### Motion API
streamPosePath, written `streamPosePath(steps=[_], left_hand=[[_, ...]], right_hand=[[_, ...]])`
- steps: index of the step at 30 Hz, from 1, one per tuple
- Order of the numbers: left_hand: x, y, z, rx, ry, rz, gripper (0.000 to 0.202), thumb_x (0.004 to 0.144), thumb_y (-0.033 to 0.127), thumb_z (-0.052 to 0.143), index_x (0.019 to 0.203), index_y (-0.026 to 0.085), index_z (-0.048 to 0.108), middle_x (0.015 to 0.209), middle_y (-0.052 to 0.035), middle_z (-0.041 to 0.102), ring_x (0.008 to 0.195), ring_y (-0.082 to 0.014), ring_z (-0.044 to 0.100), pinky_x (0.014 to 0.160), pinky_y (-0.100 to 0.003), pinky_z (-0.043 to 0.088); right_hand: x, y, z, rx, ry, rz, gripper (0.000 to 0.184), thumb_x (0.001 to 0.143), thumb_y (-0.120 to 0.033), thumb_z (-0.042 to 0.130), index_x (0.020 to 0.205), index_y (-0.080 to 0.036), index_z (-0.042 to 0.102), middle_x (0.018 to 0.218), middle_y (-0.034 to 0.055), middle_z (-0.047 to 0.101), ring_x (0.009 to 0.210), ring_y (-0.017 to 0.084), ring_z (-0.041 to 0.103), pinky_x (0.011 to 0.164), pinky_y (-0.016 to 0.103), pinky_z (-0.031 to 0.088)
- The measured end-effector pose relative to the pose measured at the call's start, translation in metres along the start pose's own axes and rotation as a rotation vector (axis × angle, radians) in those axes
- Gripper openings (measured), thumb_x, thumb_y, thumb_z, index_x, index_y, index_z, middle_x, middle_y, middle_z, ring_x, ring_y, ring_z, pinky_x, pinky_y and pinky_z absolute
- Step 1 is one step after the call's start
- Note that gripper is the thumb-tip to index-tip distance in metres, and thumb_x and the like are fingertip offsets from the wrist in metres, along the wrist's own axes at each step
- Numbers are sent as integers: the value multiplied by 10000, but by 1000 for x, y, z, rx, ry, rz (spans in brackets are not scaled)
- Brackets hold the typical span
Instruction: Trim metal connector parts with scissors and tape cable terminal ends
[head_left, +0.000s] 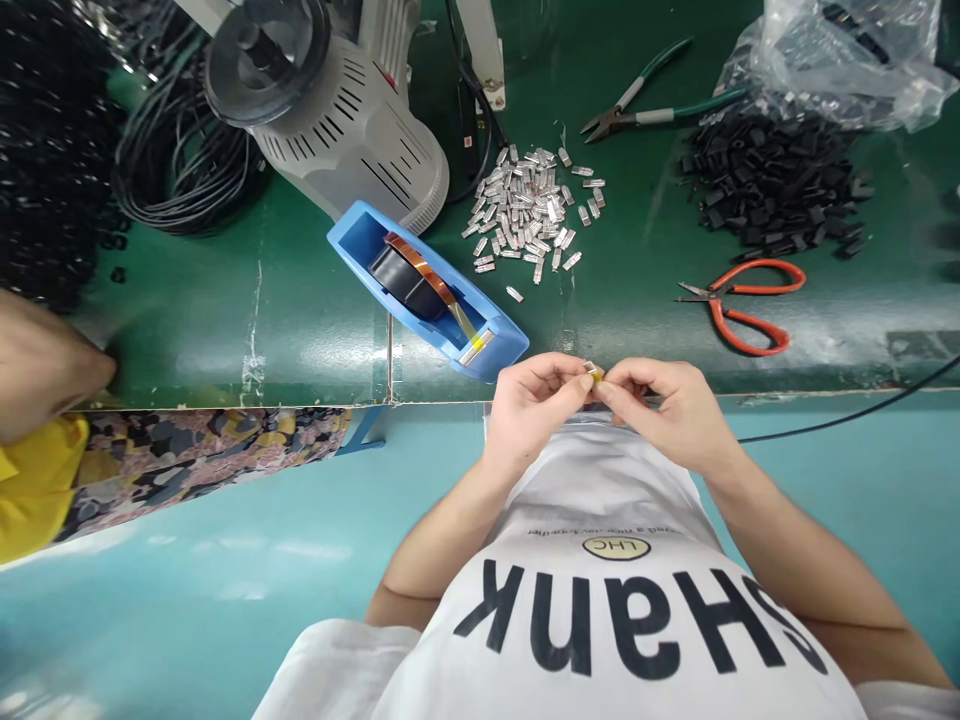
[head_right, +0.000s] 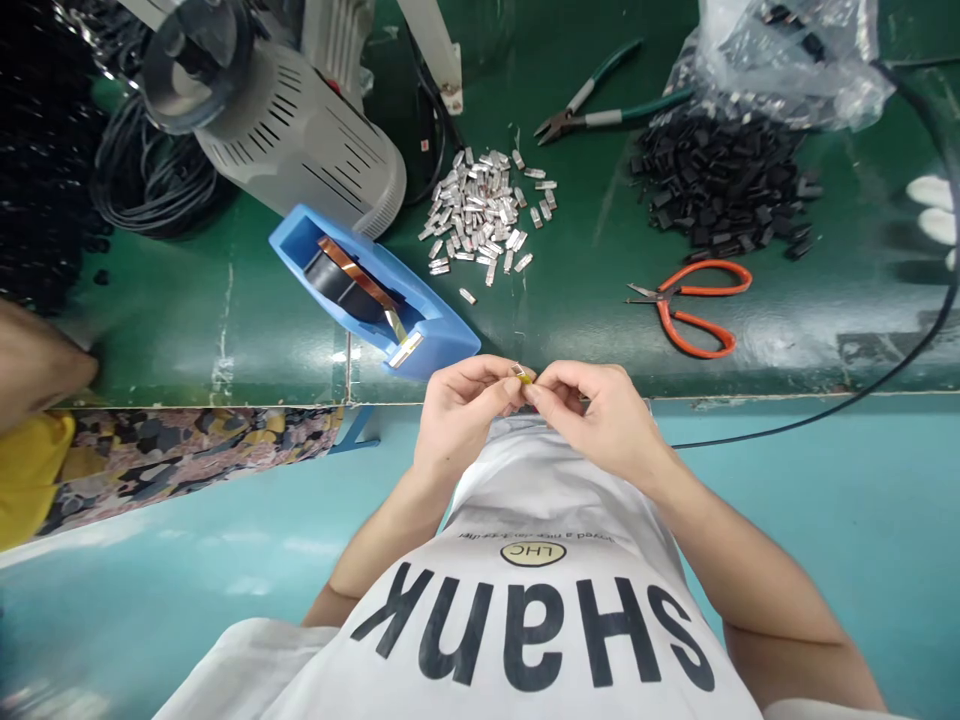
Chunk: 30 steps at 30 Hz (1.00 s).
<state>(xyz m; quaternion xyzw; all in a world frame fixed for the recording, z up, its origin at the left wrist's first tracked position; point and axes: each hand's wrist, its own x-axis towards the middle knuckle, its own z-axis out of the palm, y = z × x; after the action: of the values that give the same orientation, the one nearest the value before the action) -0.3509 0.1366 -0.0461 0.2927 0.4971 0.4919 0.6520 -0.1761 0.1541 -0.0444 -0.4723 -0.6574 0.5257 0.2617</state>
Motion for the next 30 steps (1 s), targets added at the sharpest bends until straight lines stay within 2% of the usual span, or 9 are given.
streamPosePath(steps=[8, 20, 27, 30], left_hand=[[-2, 1, -1, 52, 25, 25, 185, 774, 332, 850, 764, 168, 765, 772, -39, 756, 623, -100, 637, 620, -226, 550], [-1, 1, 2, 4, 23, 44, 121, 796, 253, 816, 747, 163, 752, 736, -14, 732, 566, -61, 588, 568, -184, 512], [-1, 3, 9, 83, 108, 76, 72, 788, 226, 761, 758, 161, 752, 762, -33, 740, 584, -84, 598, 564, -210, 522], [2, 2, 8, 83, 105, 78, 67, 786, 221, 747, 753, 162, 751, 753, -29, 737, 581, -81, 594, 566, -209, 518]], right_hand=[[0, -3, 4, -53, 82, -75, 170, 910, -220, 669, 743, -203, 644, 622, -48, 568, 563, 86, 453, 540, 250, 379], [-4, -10, 8, -318, 221, -202, 126, 908, -187, 654, 784, -209, 646, 639, -42, 596, 597, 110, 484, 683, 311, 394], [-4, -13, 10, -397, 248, -200, 169, 933, -242, 637, 767, -213, 633, 661, -17, 636, 617, 127, 506, 697, 329, 390], [-3, -14, 7, -284, 200, -119, 172, 944, -266, 630, 782, -216, 659, 667, -17, 637, 609, 124, 510, 656, 310, 400]])
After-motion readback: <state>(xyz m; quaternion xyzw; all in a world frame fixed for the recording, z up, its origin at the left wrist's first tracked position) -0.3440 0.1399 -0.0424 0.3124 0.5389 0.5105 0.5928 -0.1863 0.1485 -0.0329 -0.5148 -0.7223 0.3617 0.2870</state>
